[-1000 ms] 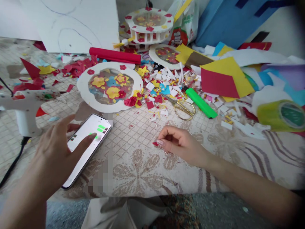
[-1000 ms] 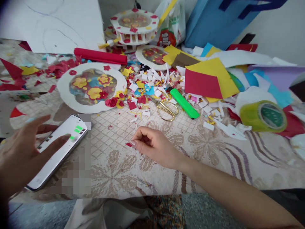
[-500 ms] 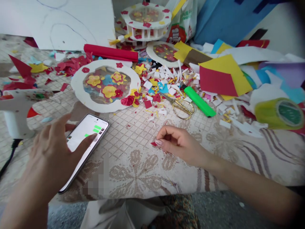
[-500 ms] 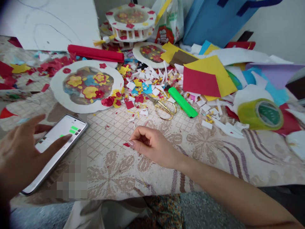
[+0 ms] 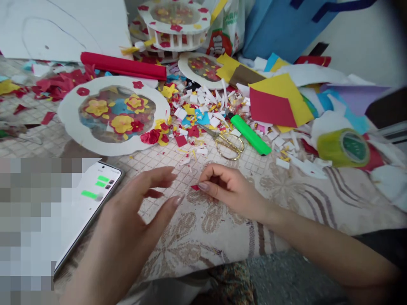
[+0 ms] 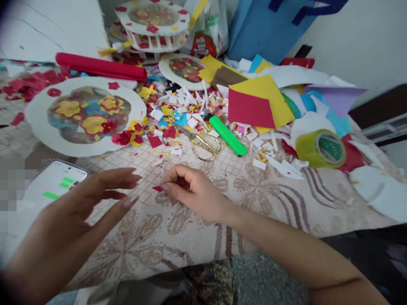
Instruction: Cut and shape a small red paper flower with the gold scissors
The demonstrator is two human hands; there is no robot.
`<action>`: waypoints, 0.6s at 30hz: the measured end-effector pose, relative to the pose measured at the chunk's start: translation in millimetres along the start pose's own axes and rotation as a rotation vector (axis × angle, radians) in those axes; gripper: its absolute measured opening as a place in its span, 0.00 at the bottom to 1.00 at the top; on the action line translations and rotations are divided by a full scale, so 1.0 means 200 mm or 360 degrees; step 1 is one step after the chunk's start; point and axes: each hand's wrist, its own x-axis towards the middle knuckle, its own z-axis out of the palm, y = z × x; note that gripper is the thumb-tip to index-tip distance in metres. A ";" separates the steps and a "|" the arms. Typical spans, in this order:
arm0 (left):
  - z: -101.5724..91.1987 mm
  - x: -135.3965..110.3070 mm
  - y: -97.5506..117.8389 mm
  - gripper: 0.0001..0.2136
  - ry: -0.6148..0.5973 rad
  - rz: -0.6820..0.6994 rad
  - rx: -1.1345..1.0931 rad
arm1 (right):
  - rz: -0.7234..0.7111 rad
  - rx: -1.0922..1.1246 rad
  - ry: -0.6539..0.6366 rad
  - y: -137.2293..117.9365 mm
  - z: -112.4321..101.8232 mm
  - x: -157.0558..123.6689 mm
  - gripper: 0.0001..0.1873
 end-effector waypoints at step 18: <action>0.14 0.12 0.02 0.08 -0.0623 -0.0225 -0.0769 | -0.0026 0.0049 -0.0006 0.01 -0.01 0.01 0.10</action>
